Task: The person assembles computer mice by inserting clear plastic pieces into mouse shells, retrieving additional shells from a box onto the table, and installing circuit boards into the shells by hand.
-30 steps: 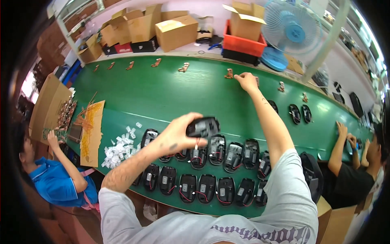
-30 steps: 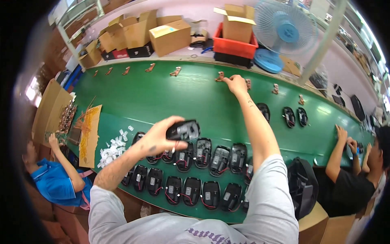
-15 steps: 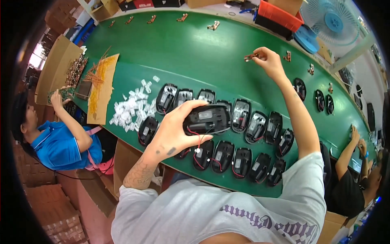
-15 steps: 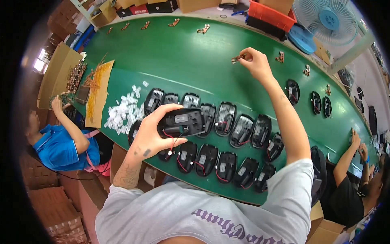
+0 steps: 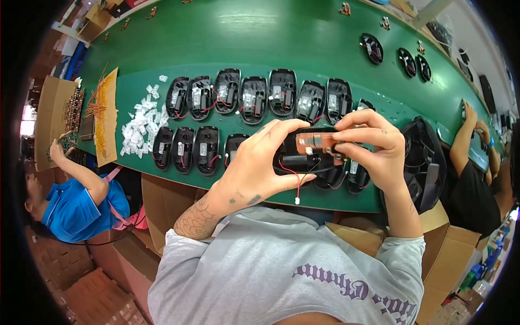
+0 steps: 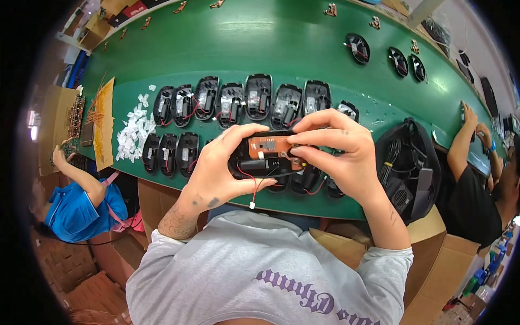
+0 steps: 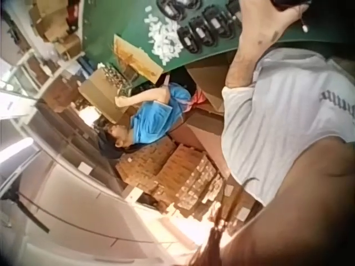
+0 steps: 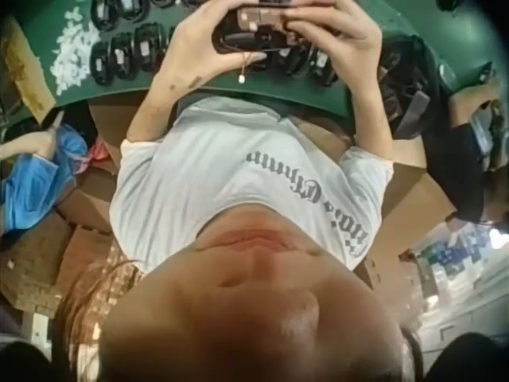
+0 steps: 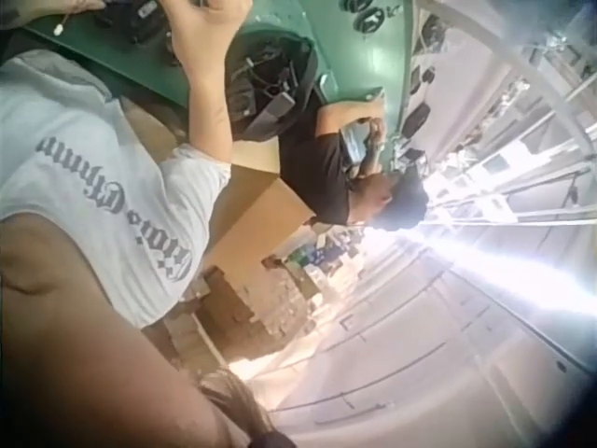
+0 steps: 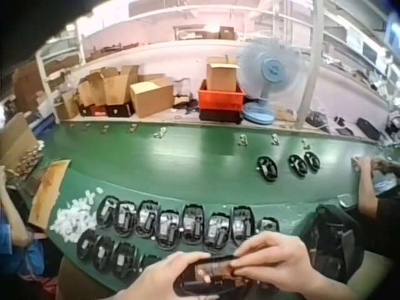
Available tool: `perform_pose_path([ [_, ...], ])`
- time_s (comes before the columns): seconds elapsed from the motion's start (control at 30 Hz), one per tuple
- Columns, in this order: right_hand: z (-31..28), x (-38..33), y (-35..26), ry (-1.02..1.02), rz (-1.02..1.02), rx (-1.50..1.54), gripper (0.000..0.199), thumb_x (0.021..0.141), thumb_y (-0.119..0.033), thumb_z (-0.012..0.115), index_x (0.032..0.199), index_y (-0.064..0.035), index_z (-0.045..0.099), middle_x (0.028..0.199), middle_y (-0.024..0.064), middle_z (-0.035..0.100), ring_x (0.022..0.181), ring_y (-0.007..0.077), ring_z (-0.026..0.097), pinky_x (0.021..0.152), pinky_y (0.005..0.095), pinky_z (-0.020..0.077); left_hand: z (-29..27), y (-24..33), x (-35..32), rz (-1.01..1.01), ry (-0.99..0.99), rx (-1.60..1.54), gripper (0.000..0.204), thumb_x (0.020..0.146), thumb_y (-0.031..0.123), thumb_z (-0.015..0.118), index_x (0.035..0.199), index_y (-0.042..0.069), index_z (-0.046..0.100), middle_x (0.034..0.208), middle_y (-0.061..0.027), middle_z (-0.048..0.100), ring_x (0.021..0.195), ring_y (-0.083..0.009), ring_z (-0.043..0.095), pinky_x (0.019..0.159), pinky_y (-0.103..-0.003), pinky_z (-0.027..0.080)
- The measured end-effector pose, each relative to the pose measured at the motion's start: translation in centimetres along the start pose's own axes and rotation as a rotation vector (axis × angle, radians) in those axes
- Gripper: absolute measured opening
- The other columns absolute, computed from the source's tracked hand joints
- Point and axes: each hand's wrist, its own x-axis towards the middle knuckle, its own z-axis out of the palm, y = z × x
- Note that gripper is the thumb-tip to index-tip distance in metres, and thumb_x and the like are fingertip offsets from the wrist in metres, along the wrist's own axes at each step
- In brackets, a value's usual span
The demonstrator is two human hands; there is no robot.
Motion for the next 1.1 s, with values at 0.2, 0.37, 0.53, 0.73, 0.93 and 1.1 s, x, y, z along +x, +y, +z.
perform_pose_path([
  [0.2, 0.0, -1.5, 0.5, -0.049, 0.035, -0.063, 0.027, 0.072, 0.003, 0.077, 0.097, -0.0080, 0.079, 0.103, 0.0079, 0.069, 0.085, 0.0153, 0.062, 0.068, 0.0241, 0.0502, 1.3, 0.1, -0.9, 0.043, 0.026, 0.011, 0.072, 0.061, 0.012, 0.089, 0.127, 0.007, 0.059, 0.116, -0.0094, 0.065, 0.099, -0.0246, 0.064, 0.090, -0.035, 0.050],
  [0.37, -0.5, -1.7, -0.2, -0.097, -0.006, -0.132, 0.028, 0.071, 0.008, 0.075, 0.095, -0.0052, 0.079, 0.104, 0.0107, 0.069, 0.077, 0.0143, 0.060, 0.062, 0.0218, 0.0474, 1.4, 0.1, -1.3, 0.048, 0.009, 0.008, 0.074, 0.060, 0.013, 0.089, 0.127, 0.007, 0.059, 0.117, -0.0096, 0.065, 0.099, -0.0250, 0.064, 0.090, -0.035, 0.050],
  [0.53, -1.0, -2.5, -0.9, -0.088, 0.035, -0.122, 0.029, 0.071, 0.008, 0.075, 0.097, -0.0065, 0.079, 0.104, 0.0104, 0.069, 0.077, 0.0137, 0.060, 0.062, 0.0217, 0.0468, 1.6, 0.4, -1.2, 0.050, -0.019, 0.017, 0.073, 0.062, 0.013, 0.088, 0.128, 0.006, 0.057, 0.116, -0.0107, 0.064, 0.098, -0.0254, 0.064, 0.088, -0.035, 0.051],
  [0.73, -1.0, -3.1, -1.0, -0.080, 0.019, -0.154, 0.030, 0.072, 0.006, 0.075, 0.098, -0.0076, 0.079, 0.105, 0.0109, 0.070, 0.080, 0.0148, 0.061, 0.063, 0.0226, 0.0471, 2.1, 0.6, -1.2, 0.139, -0.032, 0.048, 0.070, 0.068, 0.015, 0.085, 0.129, 0.004, 0.054, 0.112, -0.0133, 0.063, 0.094, -0.0264, 0.063, 0.083, -0.035, 0.052],
  [0.93, -1.2, -3.7, -0.4, -0.103, -0.063, -0.177, 0.029, 0.075, 0.004, 0.074, 0.102, -0.0074, 0.078, 0.108, 0.0087, 0.069, 0.081, 0.0159, 0.062, 0.065, 0.0246, 0.0489, 2.7, 1.1, -1.4, 0.094, -0.018, 0.020, 0.074, 0.061, 0.013, 0.088, 0.128, 0.005, 0.057, 0.116, -0.0108, 0.064, 0.099, -0.0249, 0.064, 0.088, -0.034, 0.051],
  [1.1, -1.2, -4.2, -0.6, -0.098, -0.070, -0.177, 0.036, 0.072, 0.005, 0.073, 0.106, -0.0066, 0.076, 0.114, 0.0108, 0.069, 0.088, 0.0171, 0.063, 0.068, 0.0233, 0.0492, 3.1, 0.9, -1.7, 0.095, 0.002, -0.018, 0.077, 0.058, 0.014, 0.090, 0.128, 0.006, 0.058, 0.118, -0.0101, 0.065, 0.100, -0.0241, 0.064, 0.090, -0.034, 0.051],
])
